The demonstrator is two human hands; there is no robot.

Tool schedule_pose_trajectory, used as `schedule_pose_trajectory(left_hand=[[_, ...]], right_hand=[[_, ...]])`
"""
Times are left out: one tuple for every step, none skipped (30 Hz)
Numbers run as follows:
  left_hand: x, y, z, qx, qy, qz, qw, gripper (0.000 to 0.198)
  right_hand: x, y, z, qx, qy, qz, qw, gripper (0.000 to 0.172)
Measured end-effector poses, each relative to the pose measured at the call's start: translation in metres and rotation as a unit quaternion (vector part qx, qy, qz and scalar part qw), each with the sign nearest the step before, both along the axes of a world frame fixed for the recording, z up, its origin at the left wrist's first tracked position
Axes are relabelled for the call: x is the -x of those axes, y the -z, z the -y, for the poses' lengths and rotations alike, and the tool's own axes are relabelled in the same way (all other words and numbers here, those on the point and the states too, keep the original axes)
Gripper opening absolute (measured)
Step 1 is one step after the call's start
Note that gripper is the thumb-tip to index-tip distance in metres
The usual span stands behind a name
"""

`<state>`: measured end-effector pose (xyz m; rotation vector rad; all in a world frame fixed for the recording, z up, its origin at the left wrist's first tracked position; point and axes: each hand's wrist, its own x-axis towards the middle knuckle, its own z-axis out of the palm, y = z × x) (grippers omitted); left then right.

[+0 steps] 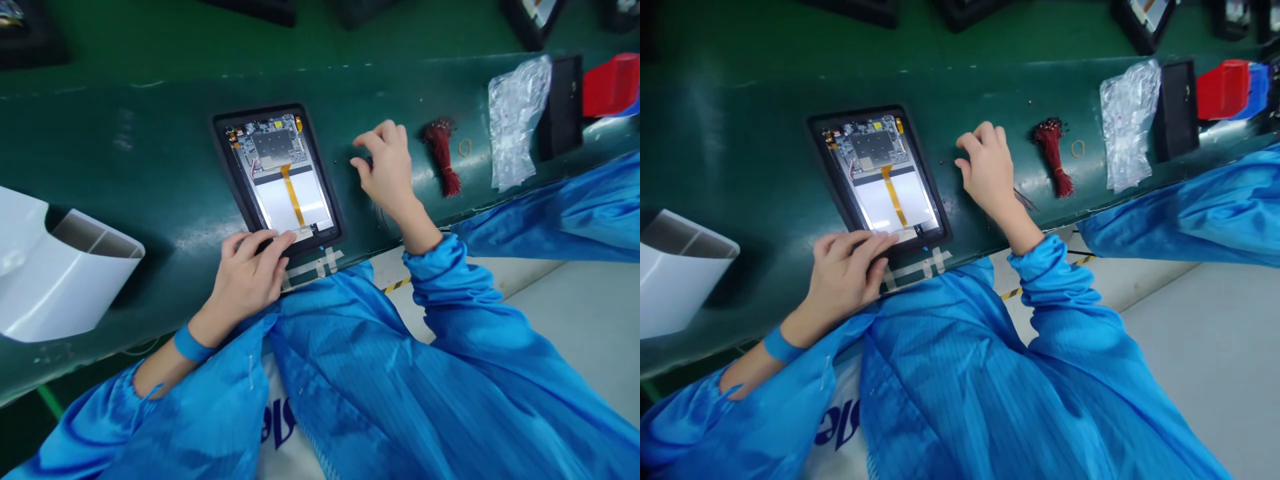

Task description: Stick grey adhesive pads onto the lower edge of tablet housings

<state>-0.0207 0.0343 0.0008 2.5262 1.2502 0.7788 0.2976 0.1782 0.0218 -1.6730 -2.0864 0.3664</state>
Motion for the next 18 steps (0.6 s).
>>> schedule_pose_trajectory(left_hand=[[0.001,-0.001,-0.002,-0.001,-0.006,0.016,1.0,0.048],[0.002,-0.002,-0.003,-0.005,-0.016,0.037,0.999,0.048],[0.003,-0.003,-0.004,-0.014,-0.028,0.057,0.998,0.048],[0.004,-0.005,-0.004,-0.022,-0.042,0.072,0.996,0.05],[0.004,-0.006,-0.003,-0.029,-0.055,0.081,0.995,0.052],[0.003,-0.007,-0.003,-0.034,-0.066,0.087,0.993,0.053],[0.0,-0.008,-0.002,-0.036,-0.072,0.093,0.992,0.053],[-0.003,-0.008,-0.001,-0.033,-0.073,0.097,0.992,0.052],[-0.006,-0.008,-0.001,-0.029,-0.072,0.101,0.992,0.05],[-0.01,-0.007,-0.001,-0.023,-0.068,0.101,0.992,0.047],[-0.014,-0.006,-0.001,-0.017,-0.064,0.097,0.993,0.045],[-0.017,-0.005,-0.001,-0.01,-0.06,0.088,0.994,0.044],[-0.019,-0.004,-0.001,-0.003,-0.056,0.079,0.995,0.043],[-0.021,-0.003,0.0,0.004,-0.052,0.07,0.996,0.044],[-0.022,-0.002,0.0,0.012,-0.046,0.062,0.997,0.045],[-0.023,0.0,0.0,0.02,-0.04,0.057,0.997,0.047],[-0.024,0.001,0.0,0.028,-0.034,0.051,0.998,0.049],[-0.025,0.001,0.0,0.034,-0.029,0.048,0.998,0.05]], right_hand=[[-0.004,0.006,-0.009,0.001,-0.024,0.004,1.0,0.012],[-0.005,0.011,-0.015,0.009,-0.047,0.007,0.999,0.013],[-0.004,0.014,-0.017,0.016,-0.068,0.008,0.998,0.015],[-0.002,0.014,-0.015,0.02,-0.092,0.006,0.996,0.015],[0.001,0.013,-0.01,0.02,-0.121,0.001,0.992,0.015],[0.004,0.01,-0.001,0.016,-0.155,-0.003,0.988,0.014],[0.008,0.007,0.009,0.01,-0.193,-0.007,0.981,0.014],[0.012,0.004,0.02,0.003,-0.23,-0.009,0.973,0.016],[0.015,0.002,0.03,-0.004,-0.265,-0.007,0.964,0.019],[0.018,0.001,0.041,-0.011,-0.293,-0.001,0.956,0.021],[0.02,0.001,0.049,-0.018,-0.313,0.006,0.949,0.023],[0.021,0.001,0.056,-0.023,-0.329,0.013,0.944,0.024],[0.021,0.003,0.061,-0.025,-0.34,0.019,0.94,0.024],[0.021,0.005,0.064,-0.027,-0.348,0.022,0.937,0.024],[0.02,0.007,0.066,-0.029,-0.353,0.023,0.935,0.023],[0.02,0.008,0.066,-0.031,-0.356,0.022,0.934,0.023],[0.019,0.01,0.066,-0.033,-0.358,0.023,0.933,0.023],[0.019,0.011,0.066,-0.034,-0.361,0.025,0.932,0.024]])
